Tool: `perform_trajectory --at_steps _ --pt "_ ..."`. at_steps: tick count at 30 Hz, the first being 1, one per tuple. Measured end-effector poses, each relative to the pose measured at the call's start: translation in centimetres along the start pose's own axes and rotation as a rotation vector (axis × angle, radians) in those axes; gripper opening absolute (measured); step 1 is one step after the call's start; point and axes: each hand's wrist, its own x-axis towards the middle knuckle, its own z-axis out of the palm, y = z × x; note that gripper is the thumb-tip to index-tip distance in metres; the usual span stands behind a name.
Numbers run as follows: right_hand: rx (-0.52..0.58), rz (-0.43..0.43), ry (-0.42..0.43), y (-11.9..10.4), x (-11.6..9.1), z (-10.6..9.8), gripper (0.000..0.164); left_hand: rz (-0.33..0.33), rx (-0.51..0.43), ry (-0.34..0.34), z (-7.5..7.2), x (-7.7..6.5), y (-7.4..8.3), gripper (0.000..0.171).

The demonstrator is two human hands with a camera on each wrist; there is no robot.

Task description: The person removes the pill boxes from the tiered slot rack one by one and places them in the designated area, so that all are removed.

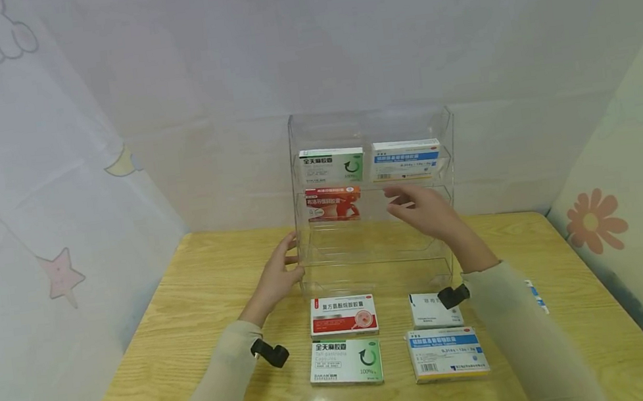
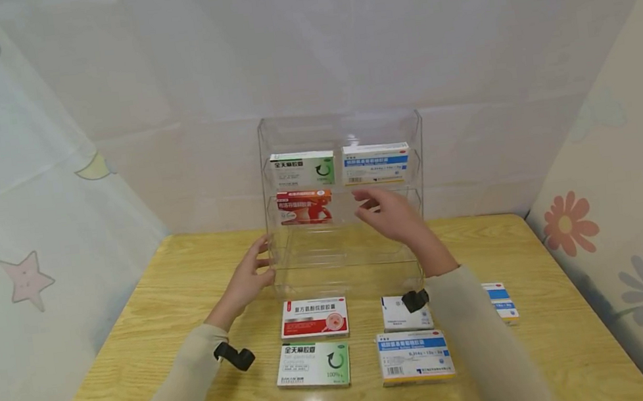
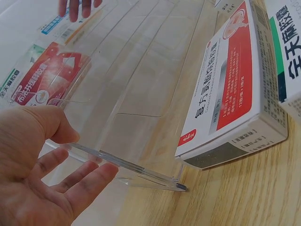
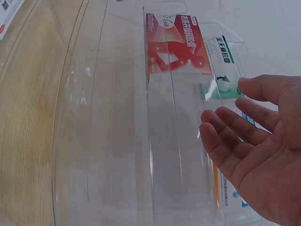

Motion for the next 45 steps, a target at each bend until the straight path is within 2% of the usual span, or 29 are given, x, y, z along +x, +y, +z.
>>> perform_trajectory --at_steps 6,19,29,37,41,45 --pt "0.023 -0.009 0.029 -1.0 1.8 1.2 0.048 0.000 0.009 0.007 0.1 0.0 0.2 0.079" --pt "0.038 0.051 0.056 -1.7 4.4 3.2 0.047 0.008 0.017 0.002 0.1 -0.1 0.5 0.079" --pt "0.050 0.080 0.050 -2.4 5.2 4.2 0.047 0.001 0.012 0.003 0.0 0.0 0.3 0.079" --pt "0.008 0.065 0.047 -2.9 5.9 5.4 0.036 0.000 0.020 0.002 0.1 -0.1 0.4 0.080" --pt "-0.005 0.067 0.037 -3.2 5.9 5.5 0.033 0.005 0.019 0.004 0.2 -0.1 0.5 0.080" --pt "0.005 0.054 0.063 -3.4 5.6 5.1 0.033 0.009 0.013 0.007 0.2 -0.1 0.5 0.081"
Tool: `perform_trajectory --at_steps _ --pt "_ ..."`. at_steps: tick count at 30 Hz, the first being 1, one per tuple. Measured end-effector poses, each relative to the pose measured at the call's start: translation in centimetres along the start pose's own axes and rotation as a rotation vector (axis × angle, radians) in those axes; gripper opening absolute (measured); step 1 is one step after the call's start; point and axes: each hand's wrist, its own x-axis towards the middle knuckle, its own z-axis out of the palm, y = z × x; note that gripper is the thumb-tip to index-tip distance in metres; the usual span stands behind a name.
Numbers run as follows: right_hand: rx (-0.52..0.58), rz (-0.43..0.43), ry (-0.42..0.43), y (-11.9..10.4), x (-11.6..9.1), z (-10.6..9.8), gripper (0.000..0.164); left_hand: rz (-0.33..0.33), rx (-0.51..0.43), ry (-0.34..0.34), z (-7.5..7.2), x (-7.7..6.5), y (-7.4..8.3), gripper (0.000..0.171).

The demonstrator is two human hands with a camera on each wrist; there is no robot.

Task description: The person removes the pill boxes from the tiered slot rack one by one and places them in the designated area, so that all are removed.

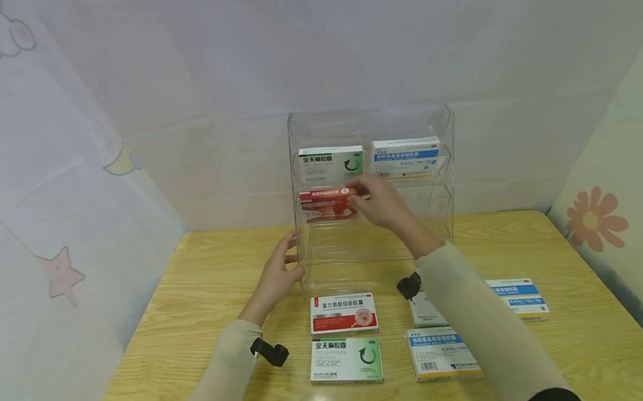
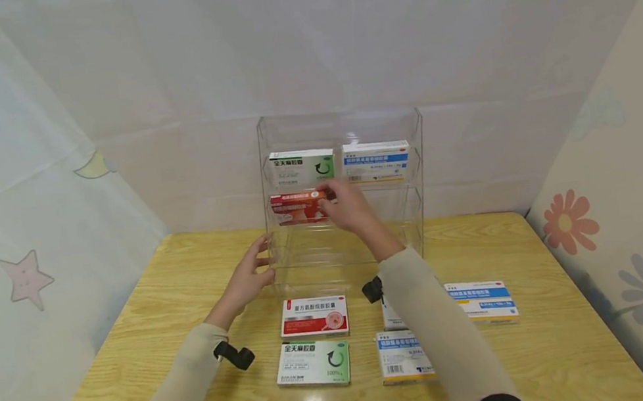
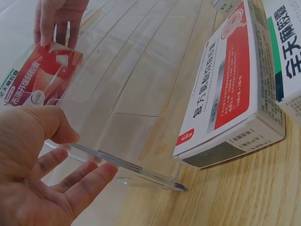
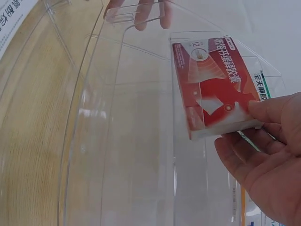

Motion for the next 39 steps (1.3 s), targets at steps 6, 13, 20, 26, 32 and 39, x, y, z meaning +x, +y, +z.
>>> perform_trajectory --at_steps 6,13,20,26,32,39 --pt "0.079 -0.025 0.080 0.1 -0.7 -1.0 0.034 -0.014 0.000 -0.003 -0.1 -0.1 -0.2 0.081" --pt "0.154 -0.070 0.139 0.3 -2.0 -2.6 0.038 -0.017 0.029 0.000 -0.2 -0.4 -0.3 0.080" --pt "0.183 -0.108 0.155 0.8 -3.0 -4.1 0.041 -0.002 0.025 -0.004 -0.6 0.0 -0.3 0.082" --pt "0.254 -0.054 0.099 1.7 -3.6 -4.5 0.041 -0.014 0.038 -0.001 -0.7 0.3 -0.7 0.082" --pt "0.331 -0.019 0.057 2.5 -4.6 -4.5 0.040 -0.021 0.034 -0.001 -0.7 -0.2 -0.9 0.083" --pt "0.360 -0.036 0.000 3.4 -5.6 -4.9 0.043 -0.028 0.040 0.005 -1.1 -0.5 -0.7 0.084"
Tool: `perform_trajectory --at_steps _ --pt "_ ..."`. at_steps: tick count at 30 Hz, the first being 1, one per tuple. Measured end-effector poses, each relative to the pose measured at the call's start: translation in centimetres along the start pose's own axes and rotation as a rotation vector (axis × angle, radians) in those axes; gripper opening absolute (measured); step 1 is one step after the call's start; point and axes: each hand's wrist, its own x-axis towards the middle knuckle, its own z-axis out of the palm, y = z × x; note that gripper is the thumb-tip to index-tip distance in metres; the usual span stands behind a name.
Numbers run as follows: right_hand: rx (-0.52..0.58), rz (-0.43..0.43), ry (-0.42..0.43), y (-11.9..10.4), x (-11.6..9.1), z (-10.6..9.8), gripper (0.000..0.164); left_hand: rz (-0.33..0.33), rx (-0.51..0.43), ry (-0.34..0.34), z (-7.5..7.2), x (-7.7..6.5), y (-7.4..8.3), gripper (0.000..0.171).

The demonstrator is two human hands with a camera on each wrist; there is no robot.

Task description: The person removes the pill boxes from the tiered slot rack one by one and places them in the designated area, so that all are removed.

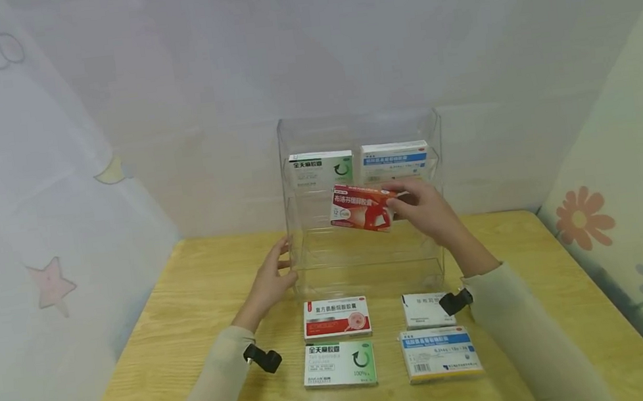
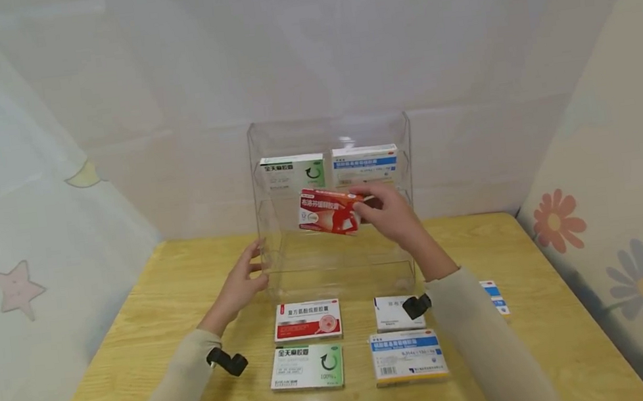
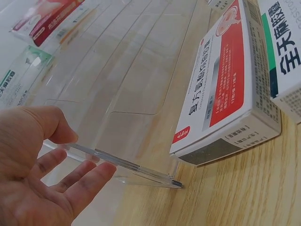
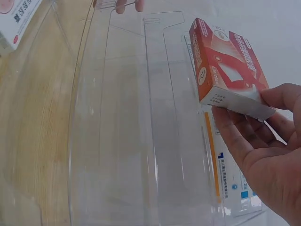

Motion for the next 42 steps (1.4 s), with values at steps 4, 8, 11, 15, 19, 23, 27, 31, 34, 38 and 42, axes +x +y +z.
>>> perform_trajectory --at_steps 4,8,11,15,19,23,27,31,34,38,42 --pt "0.024 0.019 -0.034 0.3 -0.6 -0.7 0.046 0.011 0.003 0.004 -0.3 0.2 0.1 0.084" --pt "0.025 0.053 -0.061 0.6 -1.6 -1.4 0.045 0.018 0.007 -0.002 -0.5 0.3 0.0 0.084" --pt "0.021 0.072 -0.084 0.9 -2.4 -2.0 0.045 0.017 0.005 -0.004 -0.4 0.3 -0.1 0.084" --pt "0.000 0.081 -0.094 1.8 -3.4 -2.9 0.044 0.023 0.000 -0.008 -0.3 0.4 0.0 0.084" --pt "-0.017 0.081 -0.089 2.6 -4.3 -3.7 0.046 0.027 0.000 -0.011 -0.2 0.5 0.1 0.084" --pt "-0.035 0.084 -0.090 3.1 -5.4 -4.7 0.047 0.022 -0.001 -0.016 -0.1 0.5 0.2 0.084" --pt "-0.075 0.093 -0.088 3.4 -6.8 -5.8 0.046 0.022 -0.003 -0.019 0.0 0.5 0.3 0.084" --pt "-0.084 0.084 -0.098 3.8 -8.2 -6.9 0.043 0.026 -0.013 -0.019 0.1 0.5 0.3 0.083" --pt "-0.083 0.073 -0.111 4.2 -9.2 -7.6 0.041 0.022 -0.021 -0.019 0.1 0.4 0.3 0.083" --pt "-0.112 0.092 -0.113 4.5 -10.4 -8.5 0.042 0.023 -0.009 -0.021 0.0 0.3 0.3 0.083" --pt "-0.124 0.125 -0.112 4.8 -11.3 -9.2 0.041 0.027 0.017 -0.008 0.0 0.3 0.3 0.083"
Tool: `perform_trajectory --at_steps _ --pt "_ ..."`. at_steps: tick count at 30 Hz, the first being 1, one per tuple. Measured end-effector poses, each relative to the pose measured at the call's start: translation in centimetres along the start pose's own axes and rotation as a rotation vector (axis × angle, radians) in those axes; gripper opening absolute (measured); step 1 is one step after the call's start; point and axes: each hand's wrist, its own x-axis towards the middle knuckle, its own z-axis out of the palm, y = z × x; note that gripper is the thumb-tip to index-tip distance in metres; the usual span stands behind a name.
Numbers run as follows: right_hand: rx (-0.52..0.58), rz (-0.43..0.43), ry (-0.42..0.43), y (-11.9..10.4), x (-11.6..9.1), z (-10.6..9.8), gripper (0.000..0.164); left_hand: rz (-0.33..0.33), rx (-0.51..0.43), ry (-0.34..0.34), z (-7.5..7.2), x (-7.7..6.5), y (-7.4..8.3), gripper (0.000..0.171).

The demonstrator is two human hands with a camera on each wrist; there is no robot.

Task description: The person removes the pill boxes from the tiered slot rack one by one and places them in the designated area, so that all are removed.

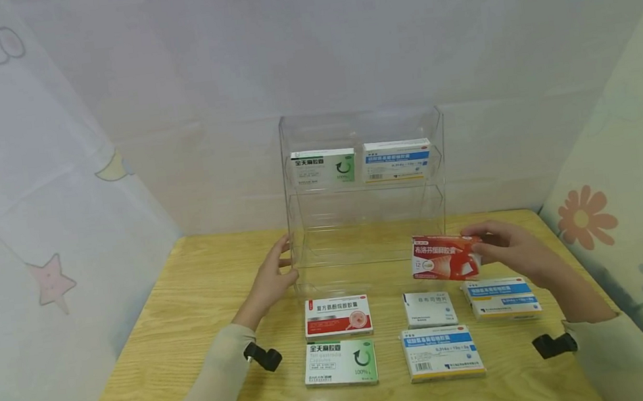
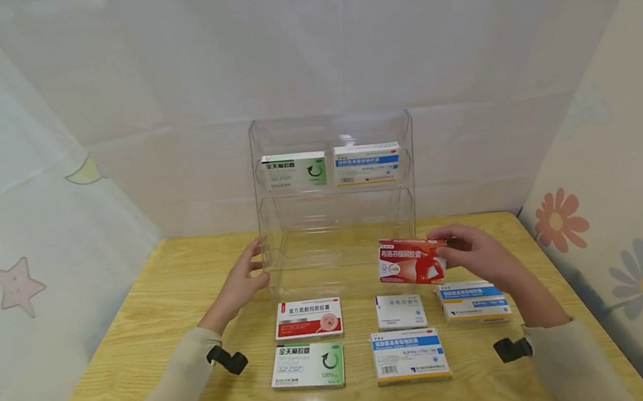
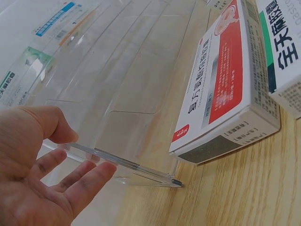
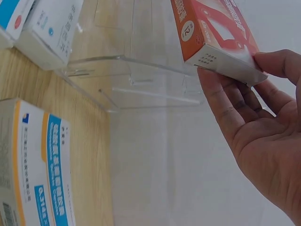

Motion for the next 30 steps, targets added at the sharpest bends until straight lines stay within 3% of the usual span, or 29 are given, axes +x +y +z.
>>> perform_trajectory --at_steps 12,19,30 --pt "0.042 -0.053 -0.045 2.2 -2.8 -1.8 0.034 -0.010 -0.001 -0.002 0.0 0.0 -0.2 0.083" --pt "0.034 0.030 -0.064 4.2 -5.0 -3.0 0.034 -0.009 -0.003 -0.005 0.0 0.1 0.0 0.082" --pt "0.141 0.111 -0.233 7.7 -8.1 -4.6 0.036 -0.019 -0.010 -0.011 -0.2 0.0 0.2 0.082"
